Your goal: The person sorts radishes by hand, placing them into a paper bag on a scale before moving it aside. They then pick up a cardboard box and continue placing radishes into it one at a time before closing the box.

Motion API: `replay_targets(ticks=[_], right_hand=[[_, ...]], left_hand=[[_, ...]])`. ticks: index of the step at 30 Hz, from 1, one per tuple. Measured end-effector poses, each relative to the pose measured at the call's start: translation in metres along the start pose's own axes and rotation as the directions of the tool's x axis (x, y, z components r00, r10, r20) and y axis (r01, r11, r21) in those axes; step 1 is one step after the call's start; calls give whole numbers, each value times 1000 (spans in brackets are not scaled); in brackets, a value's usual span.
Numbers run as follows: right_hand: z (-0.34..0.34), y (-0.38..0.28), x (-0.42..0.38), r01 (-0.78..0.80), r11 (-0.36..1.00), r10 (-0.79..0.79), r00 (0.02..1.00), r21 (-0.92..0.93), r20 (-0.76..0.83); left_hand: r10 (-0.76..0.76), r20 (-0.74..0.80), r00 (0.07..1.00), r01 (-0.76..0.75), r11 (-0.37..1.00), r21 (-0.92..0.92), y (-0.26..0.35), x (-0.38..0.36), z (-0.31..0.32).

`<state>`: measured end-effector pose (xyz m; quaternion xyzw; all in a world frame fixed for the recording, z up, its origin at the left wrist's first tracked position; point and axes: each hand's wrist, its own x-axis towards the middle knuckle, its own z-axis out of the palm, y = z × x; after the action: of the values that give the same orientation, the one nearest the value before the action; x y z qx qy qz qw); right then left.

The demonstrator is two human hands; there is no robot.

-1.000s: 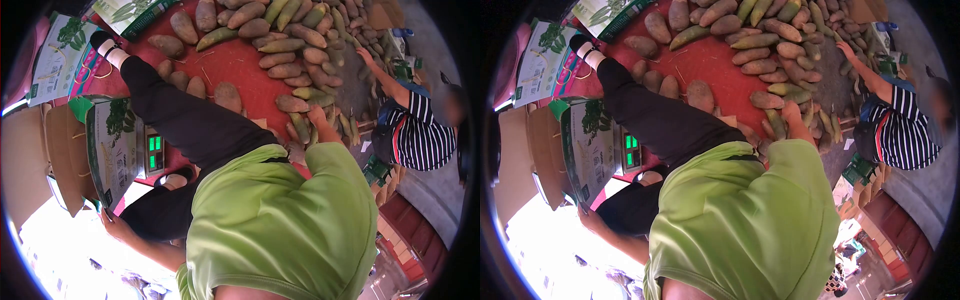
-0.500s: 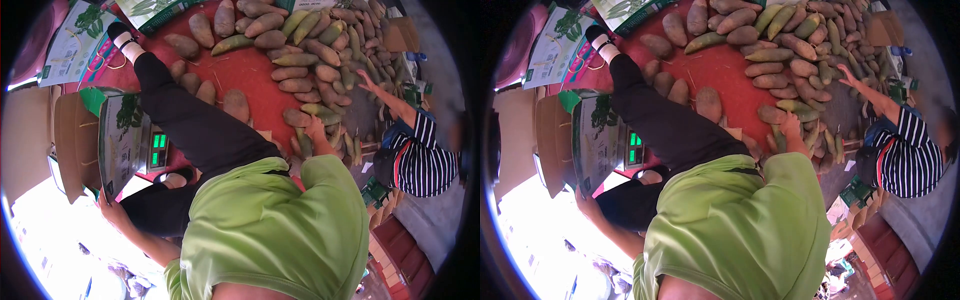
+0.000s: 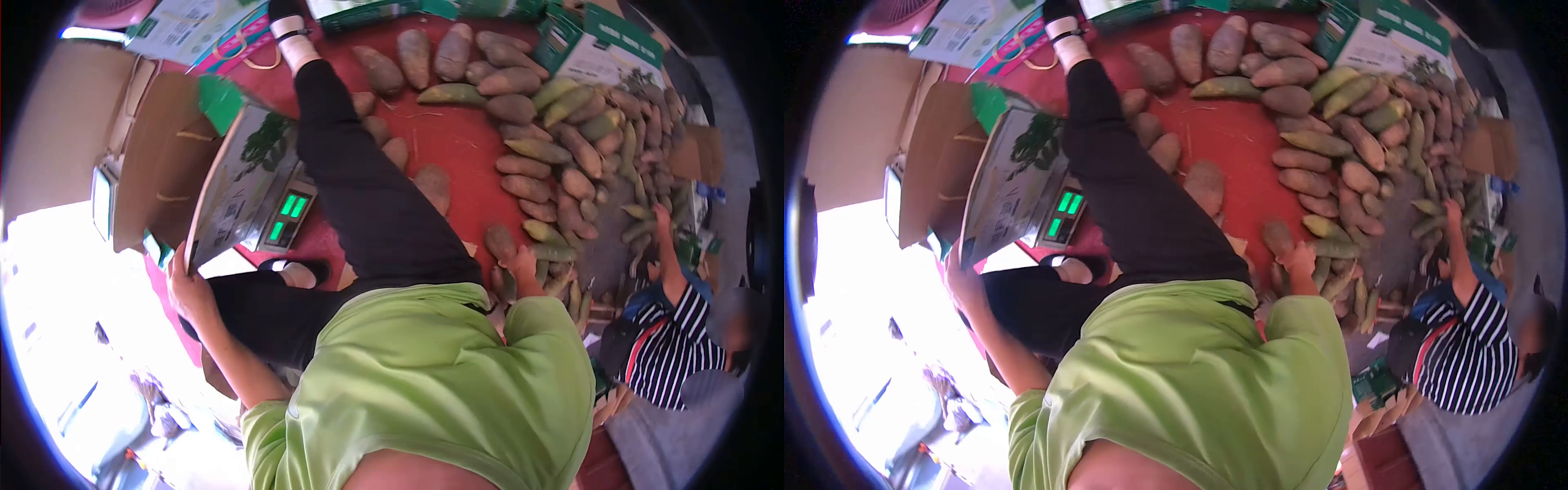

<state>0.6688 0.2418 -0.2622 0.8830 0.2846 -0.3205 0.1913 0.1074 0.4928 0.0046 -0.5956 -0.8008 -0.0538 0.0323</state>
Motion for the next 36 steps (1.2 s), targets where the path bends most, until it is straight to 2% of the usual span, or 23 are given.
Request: replay_targets(ticks=[1, 3, 5, 6, 10, 11, 13, 14, 15, 17, 18, 20, 22, 24, 26, 28, 30, 33, 35, 36], right_hand=[[10, 0, 3, 30, 1000, -30, 1000, -9, 1], [24, 0, 6, -102, 976, 94, 994, 195, 51], [26, -2, 1, -82, 938, 86, 996, 337, 3], [43, 9, 11, 36, 900, 6, 995, 434, -95], [19, -2, 18, 90, 699, -35, 995, 709, -92], [12, -8, 27, 73, 703, -6, 995, 707, -96], [-18, -23, 25, 89, 637, -74, 996, 766, -54], [-16, -21, 46, 81, 763, -41, 996, 641, -78], [-23, -28, 50, 94, 764, -51, 995, 638, -85], [-50, -46, 54, 256, 693, -179, 967, 674, -182], [-86, -74, 29, 201, 710, -153, 980, 675, -131], [-128, -112, 6, 359, 527, -274, 930, 770, -245], [-165, -147, -5, 366, 396, -365, 904, 842, -222], [-214, -193, -44, 451, 313, -462, 841, 836, -280], [-241, -231, -52, 630, 250, -550, 717, 735, -428], [-277, -277, -93, 734, 135, -640, 577, 665, -507], [-299, -321, -131, 747, -49, -731, 426, 663, -534], [-323, -381, -184, 816, -125, -855, 200, 565, -479], [-321, -426, -204, 918, -230, -864, -39, 323, -503], [-322, -438, -229, 967, -175, -881, -69, 187, -467]], left_hand=[[-25, 3, 1000, 25, 1000, 10, 7, -2, -3], [-33, 8, 999, 33, 999, 28, 7, -2, -3], [2, -18, 1000, -2, 1000, 24, 3, -1, -1], [-2, -14, 1000, 2, 1000, 32, 2, -1, -2], [-9, -4, 1000, 9, 1000, 25, 8, -3, -11], [-6, 6, 1000, 6, 1000, 22, 9, -2, -13], [0, -14, 1000, 0, 1000, -6, 11, -2, -20], [-10, 24, 1000, 10, 1000, -1, 13, -2, -25], [-21, 61, 998, 21, 1000, 4, 15, -2, -29], [-4, 58, 998, 3, 1000, 19, 16, -4, -33], [-7, 56, 998, 6, 1000, 19, 15, -5, -34], [-15, 51, 999, 14, 1000, 17, 12, -6, -35], [-3, 64, 998, 3, 1000, 2, 8, -7, -35], [-8, 60, 998, 9, 1000, -10, 8, -8, -35], [-6, 53, 999, 7, 1000, -18, 9, -10, -33], [-6, 44, 999, 7, 1000, -11, 10, -10, -32], [-1, 32, 999, 1, 1000, -8, 11, -11, -32], [-19, 62, 998, 18, 1000, 15, 14, -11, -33], [-41, 60, 997, 40, 999, 17, 15, -12, -33], [-31, 51, 998, 31, 1000, 5, 14, -13, -32]])
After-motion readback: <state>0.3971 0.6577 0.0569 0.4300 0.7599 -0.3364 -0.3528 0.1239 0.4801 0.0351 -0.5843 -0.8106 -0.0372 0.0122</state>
